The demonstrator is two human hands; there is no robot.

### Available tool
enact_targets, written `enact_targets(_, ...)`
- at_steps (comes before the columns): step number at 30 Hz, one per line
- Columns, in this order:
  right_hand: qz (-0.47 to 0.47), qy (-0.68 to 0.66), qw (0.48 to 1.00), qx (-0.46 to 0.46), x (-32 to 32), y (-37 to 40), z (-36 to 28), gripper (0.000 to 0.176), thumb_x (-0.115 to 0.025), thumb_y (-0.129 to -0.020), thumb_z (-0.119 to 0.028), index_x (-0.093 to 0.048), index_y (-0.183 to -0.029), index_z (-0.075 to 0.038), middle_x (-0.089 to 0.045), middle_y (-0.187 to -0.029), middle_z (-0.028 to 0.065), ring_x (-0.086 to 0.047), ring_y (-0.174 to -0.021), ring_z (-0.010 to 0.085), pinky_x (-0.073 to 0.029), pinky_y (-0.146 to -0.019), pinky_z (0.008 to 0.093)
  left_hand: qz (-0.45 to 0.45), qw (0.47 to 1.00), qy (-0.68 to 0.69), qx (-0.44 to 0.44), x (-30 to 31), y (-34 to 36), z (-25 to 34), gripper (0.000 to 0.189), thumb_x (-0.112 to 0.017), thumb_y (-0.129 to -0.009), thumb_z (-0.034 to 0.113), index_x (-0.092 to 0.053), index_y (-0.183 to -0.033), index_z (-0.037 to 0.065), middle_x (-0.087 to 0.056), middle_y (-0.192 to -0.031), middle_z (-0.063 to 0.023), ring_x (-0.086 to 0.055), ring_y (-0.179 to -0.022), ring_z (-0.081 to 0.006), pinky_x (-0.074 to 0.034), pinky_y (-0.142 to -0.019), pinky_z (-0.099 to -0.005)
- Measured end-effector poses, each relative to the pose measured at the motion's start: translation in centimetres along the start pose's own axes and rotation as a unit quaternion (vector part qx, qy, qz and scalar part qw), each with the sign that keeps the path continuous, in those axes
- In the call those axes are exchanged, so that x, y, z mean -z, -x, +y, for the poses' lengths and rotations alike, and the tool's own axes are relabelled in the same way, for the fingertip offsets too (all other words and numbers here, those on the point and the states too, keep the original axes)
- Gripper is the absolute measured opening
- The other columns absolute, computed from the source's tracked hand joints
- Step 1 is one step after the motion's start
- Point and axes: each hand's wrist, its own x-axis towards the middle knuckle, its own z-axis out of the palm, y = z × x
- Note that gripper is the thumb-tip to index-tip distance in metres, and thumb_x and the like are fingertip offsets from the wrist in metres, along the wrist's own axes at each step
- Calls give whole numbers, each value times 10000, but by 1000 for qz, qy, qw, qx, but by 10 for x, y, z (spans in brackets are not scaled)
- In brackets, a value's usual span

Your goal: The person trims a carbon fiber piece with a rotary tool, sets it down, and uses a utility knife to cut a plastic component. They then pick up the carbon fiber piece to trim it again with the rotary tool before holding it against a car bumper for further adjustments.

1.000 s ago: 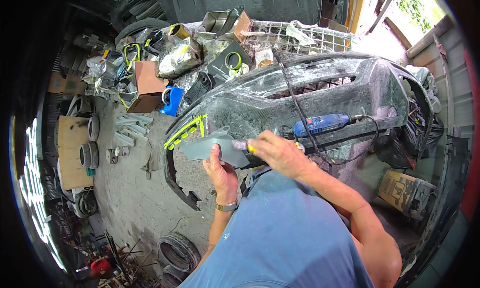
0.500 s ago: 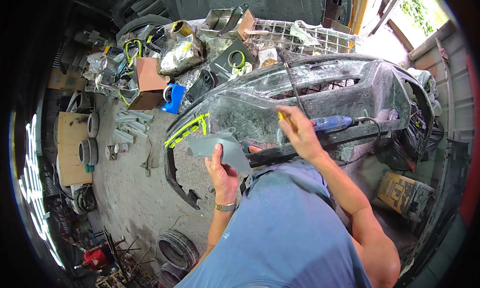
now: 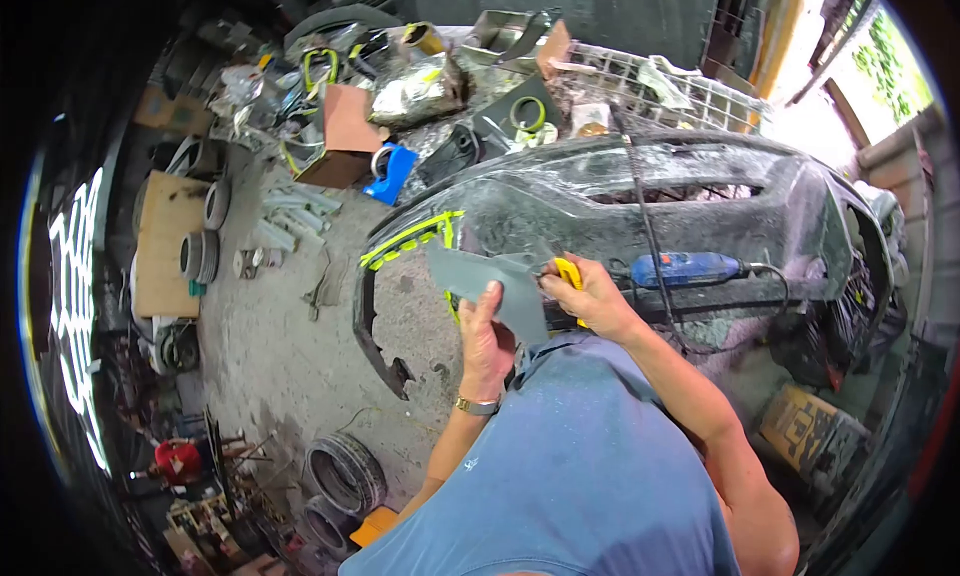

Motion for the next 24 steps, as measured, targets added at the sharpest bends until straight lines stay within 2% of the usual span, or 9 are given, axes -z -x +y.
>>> enact_targets(4, 91, -137, 986, 29, 13, 1, 10, 117, -575, -955, -190, -512, -942, -91, -494, -742, -13, -362, -473, 7, -285, -415, 177, -31, 998, -57, -24, 1, 2, -4, 257, -697, -879, 137, -586, -1092, 44, -629, -1027, -20, -589, -927, -101, -478, -829, -270)
enact_targets(7, 98, -139, 984, 63, 36, 3, 14, 130, -568, -959, -196, -498, -909, -98, -483, -719, -24, -362, -471, 3, -277, -406, 173, -56, 985, -146, -74, 2, 2, -8, 246, -702, -878, 118, -581, -1081, 51, -597, -1005, 7, -547, -920, -90, -437, -835, -256)
enact_targets(12, 139, 44, 989, 34, 31, 17, -9, 191, -579, -955, -200, -593, -1056, -39, -584, -735, 0, -322, -432, -6, -263, -384, 160, -86, 979, -180, -51, 18, -9, -18, 187, -679, -889, 78, -602, -1057, 51, -603, -1082, -34, -553, -984, -110, -445, -842, -260)
enact_targets(14, 121, 37, 991, 37, 22, 19, -19, 325, -565, -964, -246, -589, -1168, 7, -650, -818, 42, -311, -428, -11, -265, -386, 158, -104, 865, -361, -332, 14, -20, -17, 239, -680, -857, 38, -617, -1086, 60, -634, -1111, -69, -579, -1046, -180, -458, -863, -274)
enact_targets(15, 68, 10, 998, -14, 20, 19, -24, 358, -556, -967, -270, -587, -1174, 21, -644, -826, 52, -317, -435, -11, -269, -385, 152, -108, 756, -493, -417, 25, -28, -11, 306, -663, -814, 26, -629, -1113, 80, -611, -1212, -105, -573, -1114, -263, -421, -958, -355)
enact_targets(16, 14, -18, 998, -65, 18, 20, -26, 392, -547, -970, -294, -585, -1180, 34, -638, -834, 62, -323, -442, -12, -273, -384, 147, -109, 693, -549, -454, 21, -26, 0, 333, -641, -796, 56, -641, -1126, 100, -589, -1269, -99, -556, -1156, -287, -351, -1032, -417)
enact_targets(18, -46, -79, 989, -113, 16, 15, -23, 458, -526, -976, -347, -566, -1209, 46, -633, -841, 70, -311, -445, -2, -264, -384, 148, -127, 581, -623, -508, 29, -38, 2, 340, -638, -793, 98, -644, -1132, 118, -586, -1280, -83, -533, -1206, -271, -321, -1056, -427)
enact_targets(20, -64, -80, 986, -129, 8, 9, -21, 491, -609, -940, -282, -490, -1280, 52, -494, -684, -15, -332, -452, 4, -259, -389, 168, -157, 510, -666, -521, 32, -43, 4, 289, -635, -821, 93, -659, -1106, 135, -598, -1268, -83, -545, -1194, -269, -325, -1049, -447)
enact_targets(24, -52, -24, 993, -104, 6, -1, -12, 566, -694, -875, -158, -414, -1326, 40, -422, -672, -82, -353, -471, 5, -263, -411, 187, -142, 441, -712, -527, 32, -48, 4, 334, -589, -876, 162, -621, -1208, 169, -533, -1360, -52, -471, -1284, -230, -287, -1085, -429)
